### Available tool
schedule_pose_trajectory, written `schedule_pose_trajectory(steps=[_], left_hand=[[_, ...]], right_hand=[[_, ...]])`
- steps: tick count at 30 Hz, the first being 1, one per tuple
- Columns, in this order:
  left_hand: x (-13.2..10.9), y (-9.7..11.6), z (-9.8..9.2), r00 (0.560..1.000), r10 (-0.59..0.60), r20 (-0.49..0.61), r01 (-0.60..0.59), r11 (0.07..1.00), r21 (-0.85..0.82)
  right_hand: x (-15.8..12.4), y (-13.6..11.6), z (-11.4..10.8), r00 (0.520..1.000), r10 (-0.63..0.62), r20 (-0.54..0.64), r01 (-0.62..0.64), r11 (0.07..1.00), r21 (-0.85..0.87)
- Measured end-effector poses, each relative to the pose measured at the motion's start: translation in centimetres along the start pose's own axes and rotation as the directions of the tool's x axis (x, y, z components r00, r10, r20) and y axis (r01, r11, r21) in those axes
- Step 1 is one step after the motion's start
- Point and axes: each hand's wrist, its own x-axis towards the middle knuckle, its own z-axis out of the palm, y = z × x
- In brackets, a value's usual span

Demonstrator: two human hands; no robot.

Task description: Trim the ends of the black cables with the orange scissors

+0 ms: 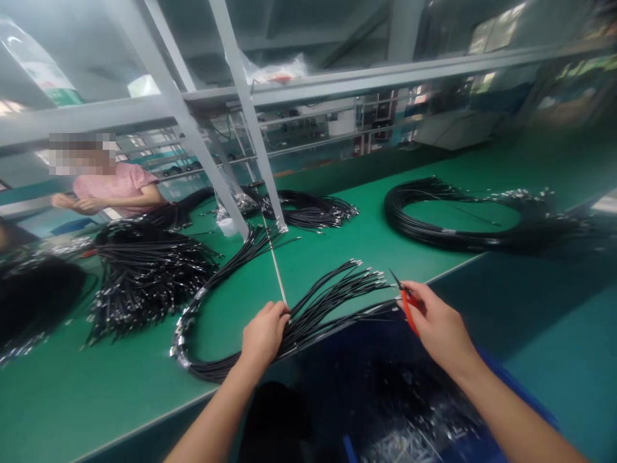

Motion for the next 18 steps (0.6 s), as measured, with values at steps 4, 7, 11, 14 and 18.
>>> schedule_pose_trajectory(steps=[4,7,11,14,18], left_hand=[[-0.4,-0.5,0.0,1.0,-0.018,-0.018,0.019,1.0,0.016],[-0.6,-0.8,0.0,0.997,-0.06,-0.041,0.062,0.998,0.032],[-0.2,-0.7,0.0,0.995,-0.087,-0.039,0.088,0.996,0.032],[0.9,-0.2,0.0,0.998,-0.052,-0.031,0.052,0.999,0.011],[2.5,0.3,0.3,0.999,0.04,-0.015,-0.04,0.999,-0.017]], right_hand=[[-2.5,2.1,-2.2,0.989,0.142,-0.032,-0.142,0.99,0.027],[-4.2,3.3,-3.0,0.978,0.205,-0.029,-0.204,0.978,0.045],[-6.2,4.1,-3.1,0.972,0.236,-0.013,-0.234,0.969,0.075],[-8.1,4.1,-2.5,0.972,0.236,-0.002,-0.234,0.967,0.095],[-11.9,4.2,-0.8,0.972,0.234,0.006,-0.232,0.964,0.129]])
